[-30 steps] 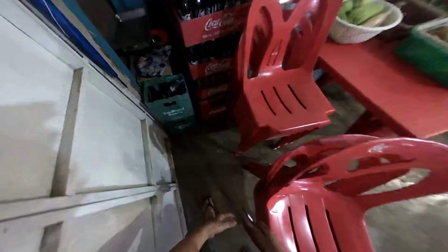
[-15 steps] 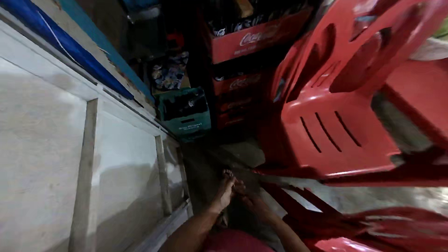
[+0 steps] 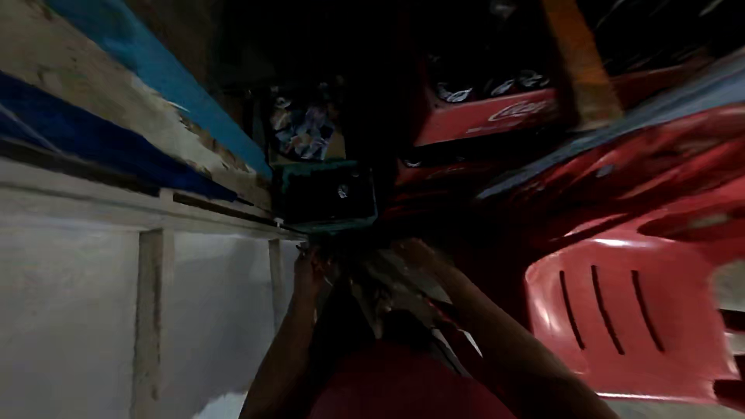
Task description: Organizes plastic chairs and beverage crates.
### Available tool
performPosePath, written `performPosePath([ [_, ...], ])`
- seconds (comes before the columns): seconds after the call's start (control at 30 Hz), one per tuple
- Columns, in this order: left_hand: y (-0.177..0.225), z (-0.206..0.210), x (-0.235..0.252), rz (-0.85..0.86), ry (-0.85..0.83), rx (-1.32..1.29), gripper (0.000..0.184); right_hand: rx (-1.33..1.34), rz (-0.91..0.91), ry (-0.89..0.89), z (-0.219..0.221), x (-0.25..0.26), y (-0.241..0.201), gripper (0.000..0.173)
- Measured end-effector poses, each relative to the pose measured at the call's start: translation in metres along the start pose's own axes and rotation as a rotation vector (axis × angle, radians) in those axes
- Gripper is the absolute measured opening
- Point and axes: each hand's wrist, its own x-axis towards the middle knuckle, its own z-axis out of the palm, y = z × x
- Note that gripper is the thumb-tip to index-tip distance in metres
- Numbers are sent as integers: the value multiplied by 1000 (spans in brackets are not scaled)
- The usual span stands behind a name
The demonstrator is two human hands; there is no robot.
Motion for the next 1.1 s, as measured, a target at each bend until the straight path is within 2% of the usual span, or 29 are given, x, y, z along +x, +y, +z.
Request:
performPosePath([
  [0.13, 35, 7, 53, -31, 85, -17, 20, -35, 4, 45, -6, 66, -26, 39],
  [0.27, 80, 17, 99, -61, 85, -2, 29, -199, 191, 81, 1, 127, -52, 51],
  [0.33, 99, 27, 123, -92, 71, -18, 32, -274, 310, 34, 6, 164, -57, 58],
  [0.43, 115, 39, 149, -67, 58, 31, 35, -339, 362, -69, 10, 201, -63, 50],
  [0.53, 126, 50, 165, -73, 32, 32, 28, -329, 293, -76, 13, 220, -63, 47],
  [0.6, 134, 59, 172, -73, 59, -12, 25, -171, 321, -83, -4, 207, -82, 45],
  [0.63, 139, 64, 173, -72, 81, -17, 22, 28, 424, -138, -28, 191, -106, 45],
  [0.7, 146, 74, 179, -49, 132, -6, 20, 434, 602, -43, -56, 171, -135, 44],
  [0.77, 151, 81, 190, -41, 164, 21, 19, 578, 708, -2, -65, 173, -141, 45],
  [0.83, 156, 89, 202, -59, 204, 47, 19, 457, 675, -1, -49, 187, -127, 46],
  [0.9, 163, 98, 208, -41, 210, 57, 20, 189, 569, 144, -3, 215, -93, 46],
  [0.93, 166, 101, 210, -27, 198, 66, 19, 96, 553, 83, 2, 223, -84, 48],
  [1.0, 173, 107, 213, -11, 204, 136, 14, -72, 520, -133, -16, 222, -89, 51],
  [1.07, 178, 110, 214, -28, 213, 183, 19, -307, 391, -250, -36, 204, -103, 42],
  [1.1, 179, 113, 217, -26, 229, 187, 16, -357, 353, -287, -50, 190, -116, 41],
])
